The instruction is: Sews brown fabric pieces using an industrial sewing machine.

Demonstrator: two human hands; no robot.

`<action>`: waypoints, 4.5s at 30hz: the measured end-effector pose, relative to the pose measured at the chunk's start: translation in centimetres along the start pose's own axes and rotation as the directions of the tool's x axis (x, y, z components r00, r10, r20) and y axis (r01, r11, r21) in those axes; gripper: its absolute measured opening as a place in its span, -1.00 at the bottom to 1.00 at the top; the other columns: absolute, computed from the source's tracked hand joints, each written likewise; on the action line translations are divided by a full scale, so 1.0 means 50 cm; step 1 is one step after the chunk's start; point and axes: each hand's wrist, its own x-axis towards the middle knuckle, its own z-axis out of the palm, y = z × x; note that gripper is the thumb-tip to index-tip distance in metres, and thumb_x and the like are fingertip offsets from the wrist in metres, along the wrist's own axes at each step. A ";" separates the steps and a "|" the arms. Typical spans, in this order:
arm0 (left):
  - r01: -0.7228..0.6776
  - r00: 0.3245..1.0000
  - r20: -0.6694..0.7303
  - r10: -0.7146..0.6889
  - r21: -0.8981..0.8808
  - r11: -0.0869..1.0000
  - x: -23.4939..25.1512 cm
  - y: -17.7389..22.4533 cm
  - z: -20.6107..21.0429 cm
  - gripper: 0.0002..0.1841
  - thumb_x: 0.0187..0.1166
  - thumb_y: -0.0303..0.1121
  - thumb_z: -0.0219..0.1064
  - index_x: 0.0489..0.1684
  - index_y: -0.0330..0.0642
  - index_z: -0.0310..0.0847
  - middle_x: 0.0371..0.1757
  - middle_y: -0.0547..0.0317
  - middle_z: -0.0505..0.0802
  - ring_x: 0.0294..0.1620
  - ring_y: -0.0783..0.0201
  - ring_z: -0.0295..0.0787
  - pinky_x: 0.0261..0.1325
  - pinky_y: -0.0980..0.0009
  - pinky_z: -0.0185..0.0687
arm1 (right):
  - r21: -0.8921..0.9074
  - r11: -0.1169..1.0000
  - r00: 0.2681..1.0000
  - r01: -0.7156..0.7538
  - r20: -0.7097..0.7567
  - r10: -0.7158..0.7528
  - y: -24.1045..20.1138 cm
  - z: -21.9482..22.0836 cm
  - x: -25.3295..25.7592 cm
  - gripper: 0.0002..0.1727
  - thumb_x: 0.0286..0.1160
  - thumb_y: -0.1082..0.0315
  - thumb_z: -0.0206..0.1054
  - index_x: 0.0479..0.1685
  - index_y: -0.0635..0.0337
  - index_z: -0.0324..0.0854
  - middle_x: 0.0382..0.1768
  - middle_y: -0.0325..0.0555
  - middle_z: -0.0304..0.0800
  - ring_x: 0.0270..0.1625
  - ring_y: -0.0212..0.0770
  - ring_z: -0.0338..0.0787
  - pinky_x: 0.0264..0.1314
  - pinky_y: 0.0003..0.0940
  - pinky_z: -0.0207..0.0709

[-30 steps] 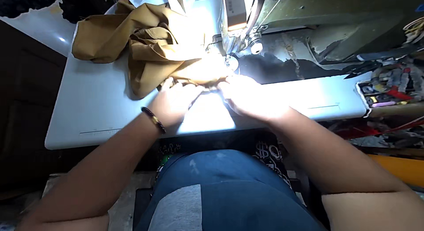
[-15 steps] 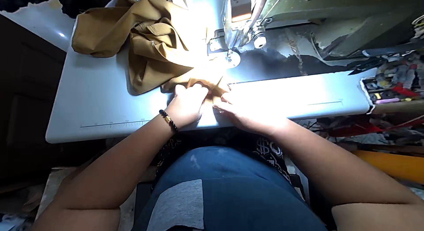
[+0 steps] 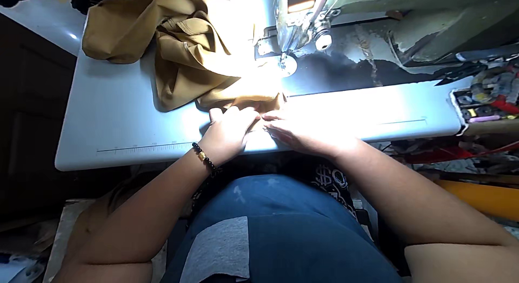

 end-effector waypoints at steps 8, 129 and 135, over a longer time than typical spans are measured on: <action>-0.040 0.953 -0.296 0.058 0.068 0.997 -0.033 0.006 0.027 -0.74 0.64 -0.17 0.32 -0.05 -0.03 0.92 0.07 0.04 0.86 0.00 0.02 0.77 0.20 -0.20 0.35 | -0.103 0.995 0.997 0.014 0.083 -0.005 0.014 -0.007 0.014 -0.67 0.54 0.09 0.32 -0.02 0.15 0.79 0.08 -0.02 0.81 0.17 0.09 0.73 0.20 0.16 0.47; 0.034 0.992 -0.124 -0.021 0.108 0.994 0.181 0.026 0.028 -0.71 0.74 -0.20 0.15 0.17 -0.07 0.71 0.37 0.07 0.77 0.51 -0.07 0.59 0.46 -0.15 0.38 | 0.452 0.745 0.648 -0.491 -0.382 0.659 0.151 -0.079 0.046 -0.85 0.52 0.47 0.27 -0.08 0.30 0.70 -0.09 -0.18 0.76 -0.08 -0.64 0.66 0.02 -0.73 0.51; 0.130 0.971 -0.196 -0.135 -0.039 0.991 0.258 0.008 0.039 -0.69 0.67 -0.14 0.17 0.08 -0.09 0.74 0.31 0.08 0.79 0.52 0.01 0.57 0.57 -0.12 0.26 | 0.154 0.842 0.759 -0.517 -0.372 0.534 0.150 -0.065 0.040 -0.79 0.51 0.42 0.30 -0.10 0.30 0.82 -0.07 0.12 0.85 0.06 -0.13 0.80 0.25 -0.31 0.59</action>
